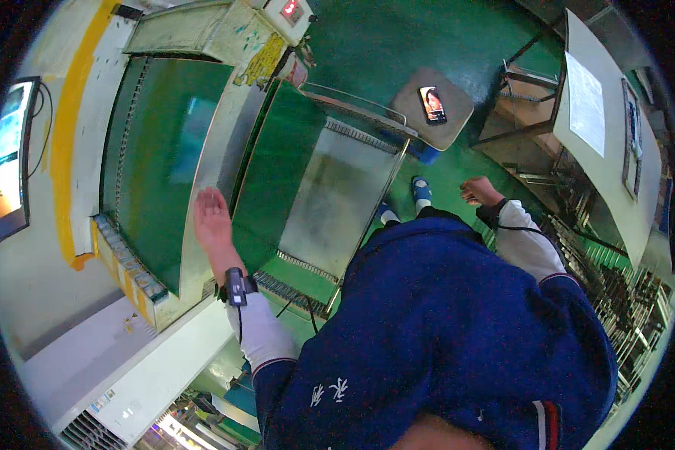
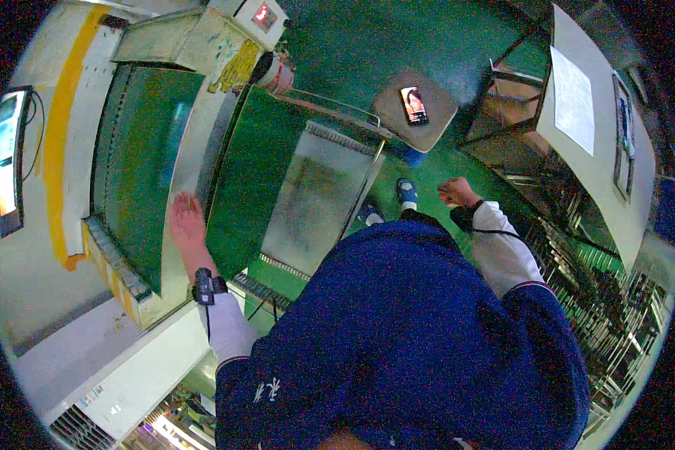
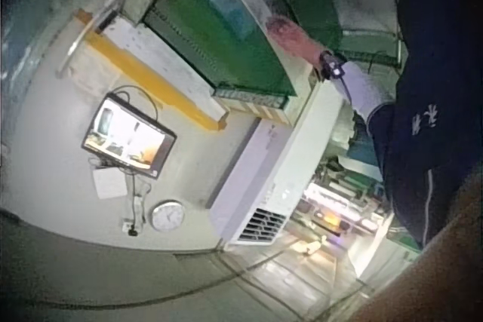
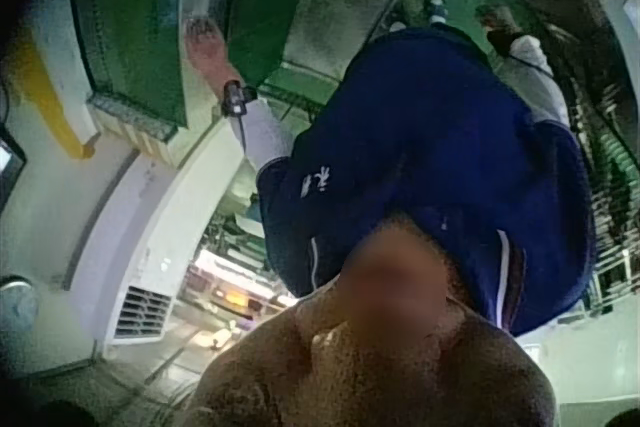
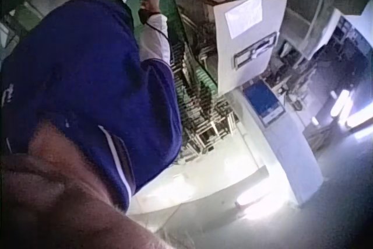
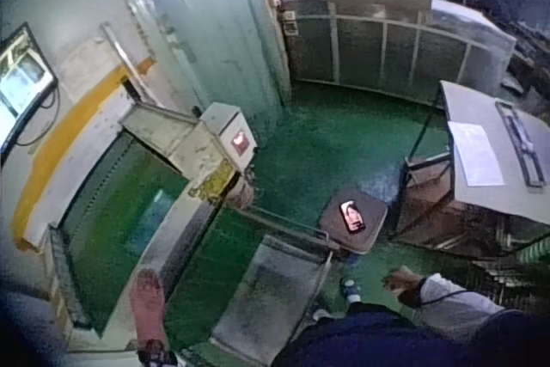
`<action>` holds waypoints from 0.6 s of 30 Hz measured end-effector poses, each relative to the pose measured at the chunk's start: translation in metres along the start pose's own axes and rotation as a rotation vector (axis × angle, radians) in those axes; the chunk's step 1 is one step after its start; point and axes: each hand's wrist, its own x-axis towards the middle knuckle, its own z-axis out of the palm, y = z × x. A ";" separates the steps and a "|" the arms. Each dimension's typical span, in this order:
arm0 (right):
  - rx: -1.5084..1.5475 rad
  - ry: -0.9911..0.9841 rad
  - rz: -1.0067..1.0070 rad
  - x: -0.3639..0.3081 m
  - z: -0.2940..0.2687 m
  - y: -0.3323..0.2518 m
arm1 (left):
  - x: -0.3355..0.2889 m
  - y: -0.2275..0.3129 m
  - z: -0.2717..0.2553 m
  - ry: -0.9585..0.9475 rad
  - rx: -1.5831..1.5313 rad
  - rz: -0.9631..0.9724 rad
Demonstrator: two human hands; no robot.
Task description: The recorder unloads green substrate boards from a processing machine and places them into a metal storage rack.
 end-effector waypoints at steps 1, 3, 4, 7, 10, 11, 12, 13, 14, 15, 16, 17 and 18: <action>-0.133 -0.076 -0.174 0.000 -0.001 0.003 | -0.006 -0.004 -0.002 -0.038 0.090 -0.027; -0.351 -0.153 -0.393 0.007 -0.017 0.018 | -0.024 -0.017 0.017 0.021 0.529 0.068; -0.434 -0.161 -0.444 0.011 -0.023 0.024 | -0.032 -0.025 0.025 0.048 0.747 0.118; -0.534 -0.062 -0.281 0.023 -0.025 0.024 | -0.048 -0.037 0.020 0.006 1.379 0.342; -0.427 -0.029 -0.126 0.027 -0.016 0.018 | -0.054 -0.047 0.007 -0.134 1.728 0.696; -0.260 -0.026 -0.032 0.027 -0.015 0.015 | -0.057 -0.049 0.007 -0.143 1.760 0.741; -0.094 -0.023 0.063 0.027 -0.014 0.013 | -0.058 -0.052 0.008 -0.151 1.792 0.786; -0.301 -0.104 -0.196 0.024 -0.014 0.012 | -0.059 -0.057 0.008 -0.159 1.823 0.830; -0.508 -0.182 -0.458 0.026 -0.027 0.019 | -0.059 -0.059 0.010 -0.168 1.827 0.839; -0.729 -0.242 -0.642 0.029 -0.025 0.017 | -0.060 -0.061 0.008 -0.164 1.843 0.850; -0.929 -0.265 -0.848 0.029 -0.025 0.014 | -0.061 -0.063 0.007 -0.160 1.858 0.860; -1.137 -0.259 -0.980 0.023 -0.020 0.002 | -0.063 -0.064 0.007 -0.142 1.886 0.870; -1.347 -0.242 -1.114 0.015 -0.013 -0.010 | -0.064 -0.067 0.009 -0.127 1.908 0.879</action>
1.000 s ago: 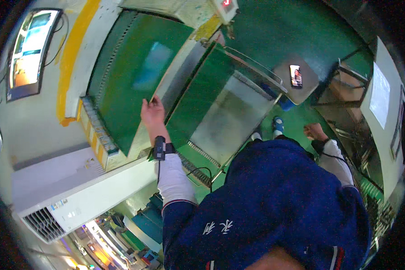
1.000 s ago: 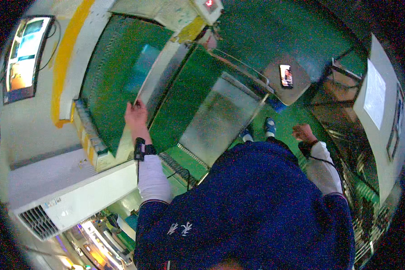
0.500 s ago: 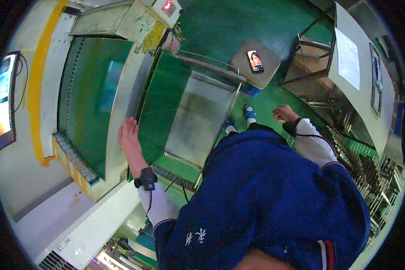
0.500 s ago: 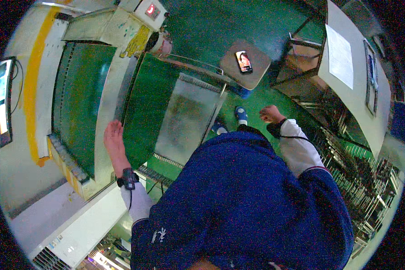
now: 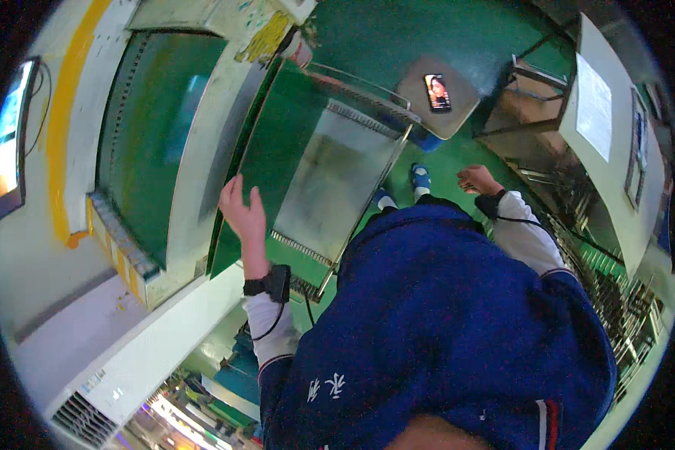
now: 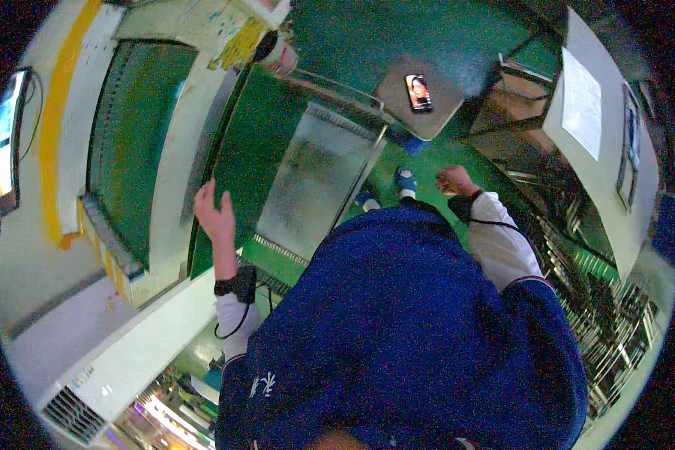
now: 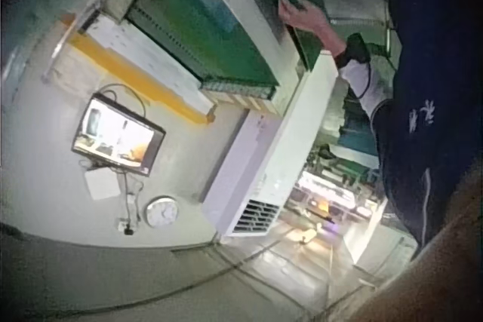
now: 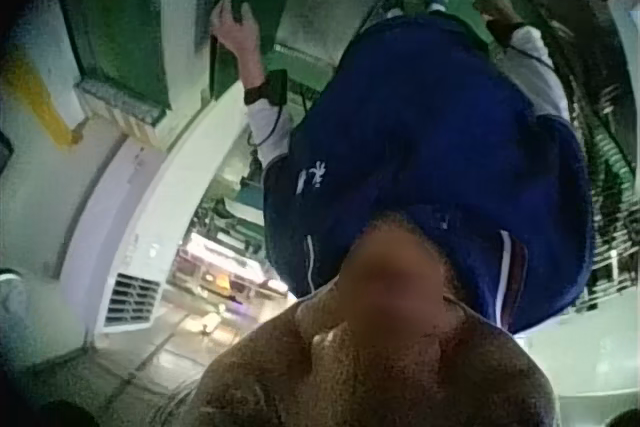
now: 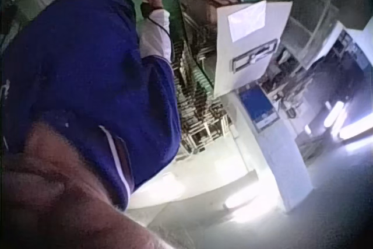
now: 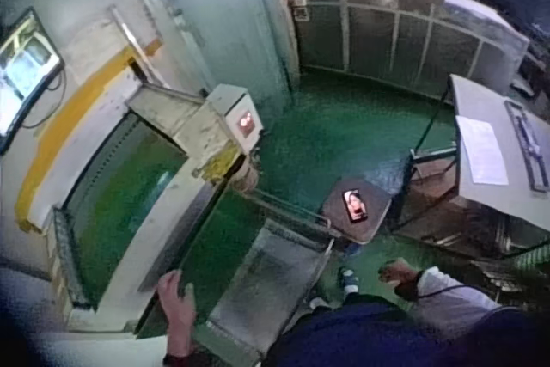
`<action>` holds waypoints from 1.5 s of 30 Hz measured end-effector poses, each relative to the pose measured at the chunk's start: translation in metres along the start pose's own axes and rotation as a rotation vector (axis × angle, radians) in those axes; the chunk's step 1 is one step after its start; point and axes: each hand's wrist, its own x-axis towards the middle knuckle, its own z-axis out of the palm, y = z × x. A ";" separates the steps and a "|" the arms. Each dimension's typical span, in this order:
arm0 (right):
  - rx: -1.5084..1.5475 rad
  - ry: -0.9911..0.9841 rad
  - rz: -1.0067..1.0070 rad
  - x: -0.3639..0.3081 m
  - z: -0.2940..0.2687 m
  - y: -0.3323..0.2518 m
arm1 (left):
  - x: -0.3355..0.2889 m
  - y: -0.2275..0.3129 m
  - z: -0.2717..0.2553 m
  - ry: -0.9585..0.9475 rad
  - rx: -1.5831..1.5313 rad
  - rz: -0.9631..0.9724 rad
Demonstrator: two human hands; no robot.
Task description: The recorder unloads green substrate boards from a processing machine and places them into a metal storage rack.
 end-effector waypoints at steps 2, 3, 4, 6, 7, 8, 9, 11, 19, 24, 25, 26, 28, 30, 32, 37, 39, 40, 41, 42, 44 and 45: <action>0.869 0.120 0.725 0.006 -0.006 -0.023 | 0.001 0.006 0.001 0.011 0.033 -0.008; 1.293 0.166 1.099 0.006 -0.004 -0.028 | 0.000 0.009 0.003 0.019 0.039 -0.021; 1.185 0.135 0.989 0.007 -0.003 -0.033 | -0.001 0.011 0.003 0.027 0.045 -0.032; 0.963 0.083 0.777 -0.007 0.003 -0.020 | -0.002 0.013 0.006 0.039 0.050 -0.070; 1.133 0.086 0.880 -0.012 0.006 -0.012 | -0.004 0.013 0.007 0.045 0.051 -0.089; 1.308 0.088 0.981 -0.011 0.004 -0.010 | -0.004 0.017 0.007 0.034 0.053 -0.136; 1.482 0.090 1.083 -0.009 0.004 -0.009 | -0.004 0.020 0.006 0.034 0.069 -0.146; 1.296 0.101 1.184 0.006 -0.014 -0.032 | -0.006 0.023 0.004 0.034 0.113 -0.168; 0.951 0.157 0.629 -0.029 0.019 0.011 | 0.000 0.016 0.009 0.038 0.104 -0.145; 0.956 0.038 0.569 -0.038 0.021 0.034 | 0.008 0.008 0.010 0.028 0.120 -0.137; 0.738 0.006 0.300 -0.053 0.029 0.049 | 0.012 0.007 0.013 0.036 0.103 -0.119; 0.616 -0.045 0.347 -0.047 0.026 0.045 | 0.012 0.005 0.012 0.048 0.116 -0.106; 0.526 -0.090 0.429 -0.033 0.012 0.029 | 0.010 0.001 0.010 0.045 0.190 -0.139; 0.753 0.018 0.496 -0.038 0.017 0.032 | 0.009 -0.016 0.020 -0.027 0.116 -0.220; 1.054 0.099 0.669 -0.048 0.021 0.039 | 0.011 -0.026 0.029 -0.103 0.102 -0.278; 1.227 0.061 1.074 -0.035 -0.002 0.019 | 0.027 -0.041 0.030 -0.375 0.223 -0.303; 1.231 0.112 1.227 -0.021 -0.019 -0.003 | 0.034 -0.042 0.031 -0.467 0.240 -0.345; 1.238 0.150 1.318 -0.014 -0.030 -0.019 | 0.037 -0.043 0.029 -0.511 0.251 -0.366; 1.190 0.137 1.261 -0.017 -0.033 -0.023 | 0.040 -0.048 0.031 -0.535 0.257 -0.364; 1.142 0.124 1.203 -0.019 -0.036 -0.026 | 0.043 -0.052 0.032 -0.558 0.264 -0.363; 1.084 0.093 1.121 -0.022 -0.036 -0.026 | 0.045 -0.058 0.037 -0.583 0.258 -0.366; 1.075 0.074 1.094 -0.025 -0.032 -0.020 | 0.045 -0.059 0.039 -0.583 0.247 -0.372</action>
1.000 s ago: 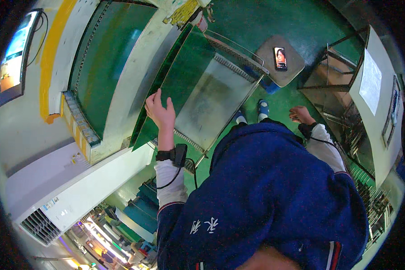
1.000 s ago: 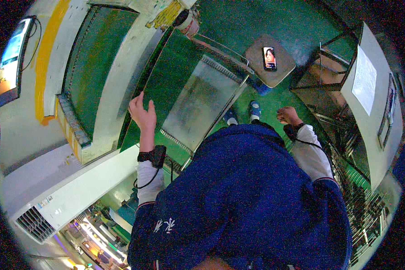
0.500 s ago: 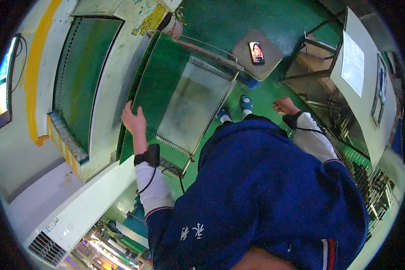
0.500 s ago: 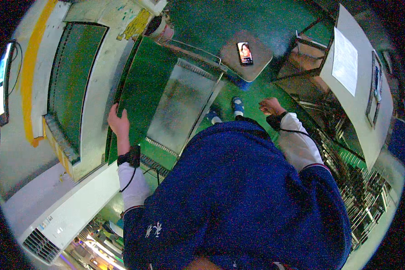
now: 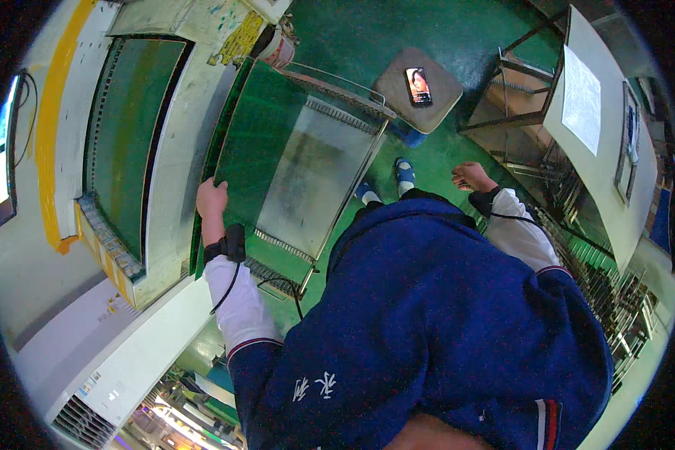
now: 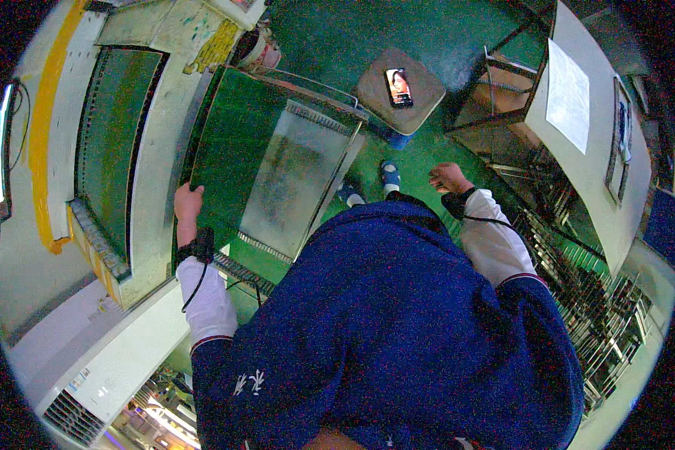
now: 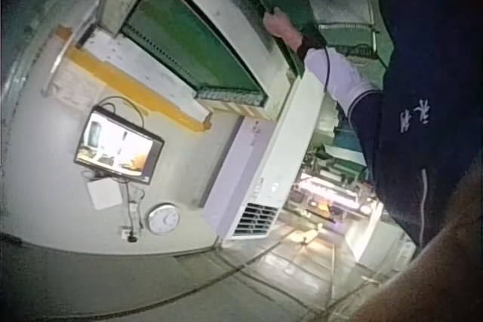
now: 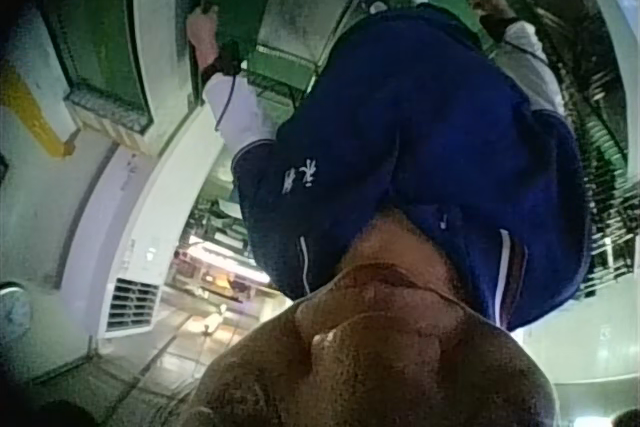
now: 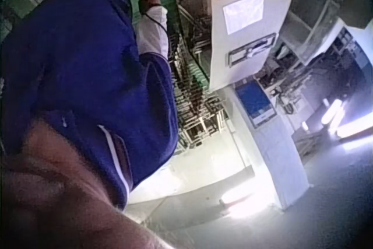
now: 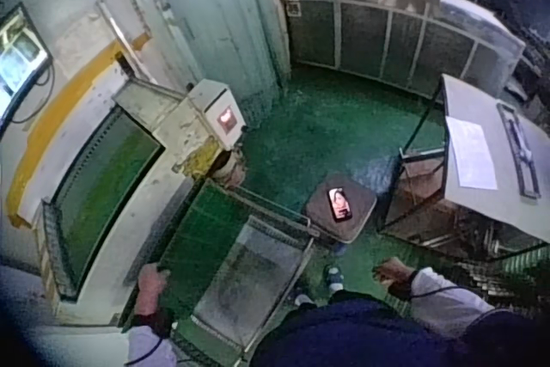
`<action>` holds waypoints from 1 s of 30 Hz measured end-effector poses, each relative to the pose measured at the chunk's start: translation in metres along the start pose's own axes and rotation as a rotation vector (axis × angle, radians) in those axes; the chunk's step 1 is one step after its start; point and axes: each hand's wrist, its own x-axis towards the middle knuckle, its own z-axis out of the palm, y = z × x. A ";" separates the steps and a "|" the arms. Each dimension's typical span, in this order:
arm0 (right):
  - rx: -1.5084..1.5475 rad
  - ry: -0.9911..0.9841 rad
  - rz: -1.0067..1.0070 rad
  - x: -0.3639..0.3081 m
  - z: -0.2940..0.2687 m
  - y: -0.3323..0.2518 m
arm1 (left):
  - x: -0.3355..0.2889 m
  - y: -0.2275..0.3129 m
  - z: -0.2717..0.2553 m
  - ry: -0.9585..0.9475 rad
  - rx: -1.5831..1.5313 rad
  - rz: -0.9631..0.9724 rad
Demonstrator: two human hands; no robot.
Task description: The recorder unloads green substrate boards from a processing machine and places them into a metal storage rack.
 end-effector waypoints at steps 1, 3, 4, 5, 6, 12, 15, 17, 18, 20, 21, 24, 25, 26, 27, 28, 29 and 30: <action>0.009 0.022 0.019 0.003 -0.003 0.006 | 0.002 -0.001 0.001 -0.003 -0.012 -0.003; 0.056 0.098 0.087 -0.003 0.009 -0.006 | 0.003 -0.006 0.004 -0.015 -0.003 -0.012; 0.093 0.155 0.137 -0.009 0.016 -0.016 | 0.003 -0.010 0.004 -0.020 0.002 -0.018; 0.200 0.103 0.167 -0.008 0.014 -0.013 | 0.005 -0.010 0.005 -0.021 -0.001 0.002; 0.305 0.049 0.196 0.001 0.007 -0.004 | 0.006 -0.011 0.005 -0.021 -0.003 0.020; 0.151 -0.006 -0.026 0.009 0.006 0.007 | 0.003 -0.002 -0.006 -0.062 -0.002 0.039; 0.295 0.032 0.026 0.002 0.014 -0.001 | -0.003 0.005 -0.014 -0.065 -0.032 0.058; 0.344 0.036 0.029 0.001 0.014 -0.001 | -0.007 0.010 -0.019 -0.061 -0.034 0.073; 0.388 0.029 0.039 0.002 0.012 0.002 | -0.008 0.015 -0.022 -0.060 -0.026 0.080; 0.255 0.007 0.001 0.006 0.005 0.011 | -0.009 0.017 -0.024 -0.059 -0.041 0.084; 0.077 -0.005 -0.047 0.008 0.000 0.014 | -0.008 0.015 -0.021 -0.060 -0.066 0.081; 0.019 0.048 0.003 0.001 0.005 0.007 | -0.002 -0.003 -0.004 -0.006 -0.080 0.082; 0.077 0.077 0.052 -0.006 0.013 -0.003 | -0.001 -0.013 0.003 0.023 -0.073 0.080; 0.097 0.071 0.066 -0.008 0.012 -0.004 | 0.000 -0.009 0.003 0.019 -0.070 0.082; 0.117 0.065 0.080 -0.011 0.012 -0.004 | 0.000 -0.006 0.002 0.016 -0.067 0.083; 0.136 0.058 0.093 -0.013 0.012 -0.005 | -0.001 -0.003 0.002 0.013 -0.063 0.083; 0.178 0.099 0.087 -0.018 0.017 -0.009 | -0.002 0.000 -0.001 0.010 -0.067 0.089; 0.218 0.137 0.080 -0.026 0.027 -0.018 | -0.003 0.002 -0.002 0.009 -0.071 0.091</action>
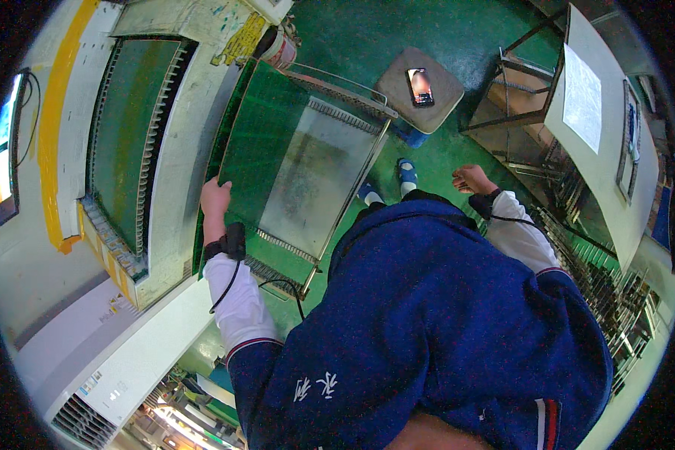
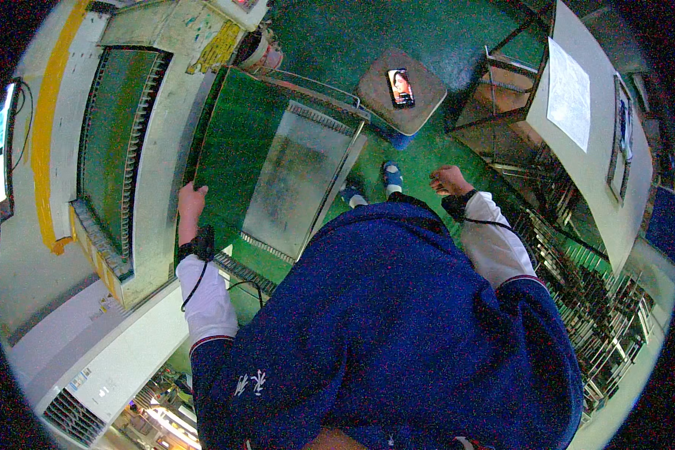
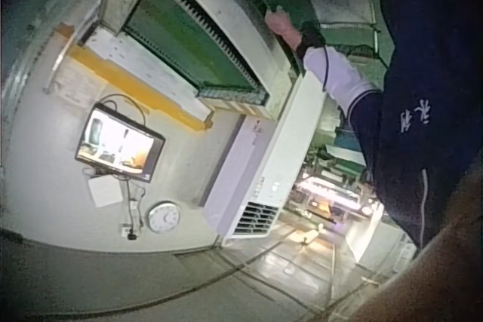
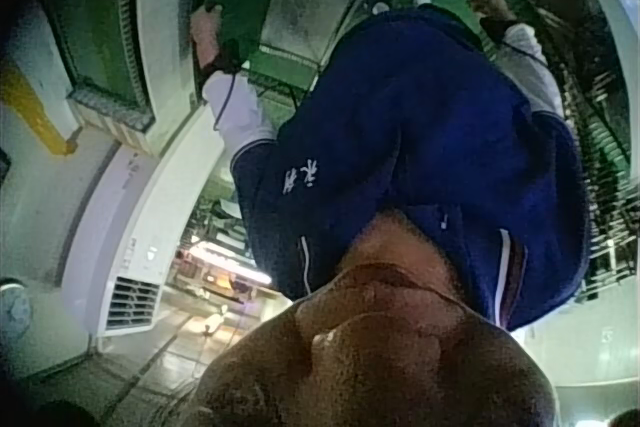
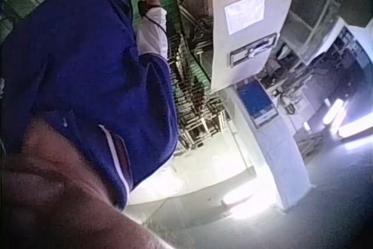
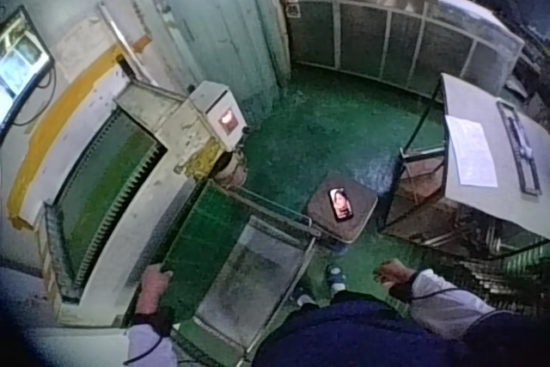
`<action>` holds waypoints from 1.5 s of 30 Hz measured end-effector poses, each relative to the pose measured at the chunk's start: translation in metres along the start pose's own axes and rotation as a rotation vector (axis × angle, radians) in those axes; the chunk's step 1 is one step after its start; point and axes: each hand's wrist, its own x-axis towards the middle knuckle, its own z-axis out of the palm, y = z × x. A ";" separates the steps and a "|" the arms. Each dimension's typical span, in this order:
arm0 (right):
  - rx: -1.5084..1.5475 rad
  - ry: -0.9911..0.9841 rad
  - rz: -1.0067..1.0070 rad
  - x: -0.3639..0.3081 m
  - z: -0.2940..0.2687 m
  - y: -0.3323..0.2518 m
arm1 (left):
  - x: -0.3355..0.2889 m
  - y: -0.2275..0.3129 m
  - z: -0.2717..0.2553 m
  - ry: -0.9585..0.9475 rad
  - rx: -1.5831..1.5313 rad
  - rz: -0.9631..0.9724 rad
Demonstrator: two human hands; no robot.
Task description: The recorder unloads green substrate boards from a processing machine and places them into a metal storage rack.
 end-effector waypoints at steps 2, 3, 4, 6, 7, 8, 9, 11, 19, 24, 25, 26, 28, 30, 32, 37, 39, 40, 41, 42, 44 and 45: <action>0.065 0.009 -0.005 -0.004 0.005 -0.002 | -0.002 0.002 -0.002 -0.005 -0.004 -0.002; 0.088 -0.018 -0.002 -0.002 0.003 0.000 | -0.002 0.002 -0.002 -0.008 -0.003 -0.006; 0.112 -0.045 0.000 0.000 0.002 0.001 | -0.002 0.002 -0.002 -0.011 -0.002 -0.010; 0.118 -0.042 -0.002 0.002 0.003 0.004 | -0.002 0.001 -0.003 -0.023 -0.035 -0.007; 0.121 -0.040 -0.004 0.004 0.004 0.005 | -0.002 0.001 -0.003 -0.029 -0.051 -0.006; 0.124 -0.044 0.000 0.006 0.003 0.006 | -0.002 0.001 -0.003 -0.022 -0.024 -0.005; 0.128 -0.048 0.004 0.008 0.002 0.008 | -0.002 0.000 -0.002 -0.016 0.002 -0.004; 0.138 -0.059 0.012 0.009 0.001 0.010 | -0.002 0.000 -0.002 -0.012 0.011 0.004; 0.190 -0.031 0.003 0.013 0.001 0.022 | -0.003 0.004 -0.006 -0.018 0.004 0.015; 0.085 0.024 -0.026 0.005 0.007 0.015 | -0.003 0.001 -0.007 -0.062 -0.013 0.015; 0.065 0.041 -0.032 0.002 0.010 0.012 | -0.002 -0.001 -0.006 -0.062 -0.022 0.020; 0.079 0.034 -0.032 0.002 0.009 0.013 | -0.001 -0.002 -0.005 -0.068 -0.032 0.026; 0.108 0.018 -0.032 0.002 0.008 0.014 | 0.001 -0.004 -0.002 -0.079 -0.053 0.039; 0.111 0.015 -0.032 0.005 0.008 0.016 | 0.003 -0.009 0.001 -0.055 -0.037 0.048; 0.103 0.020 -0.032 0.007 0.008 0.018 | 0.004 -0.012 0.004 -0.039 -0.052 0.051; 0.243 -0.084 0.028 0.027 -0.010 0.038 | 0.004 -0.012 0.011 0.004 -0.124 0.040; 0.214 -0.102 0.018 0.028 -0.010 0.037 | 0.002 -0.009 0.008 -0.003 -0.111 0.079; 0.199 -0.111 0.014 0.028 -0.010 0.037 | 0.001 -0.008 0.006 -0.006 -0.104 0.098; 0.152 -0.086 0.018 0.025 -0.008 0.032 | -0.001 -0.006 0.000 0.001 -0.084 0.088; 0.107 -0.061 0.021 0.020 -0.004 0.025 | -0.003 -0.003 -0.008 0.009 -0.063 0.080; 0.009 -0.098 -0.020 0.022 -0.003 0.019 | -0.009 -0.005 -0.028 0.022 -0.077 0.076; -0.045 -0.157 -0.062 0.038 -0.014 0.028 | -0.010 -0.018 -0.041 0.025 -0.115 0.079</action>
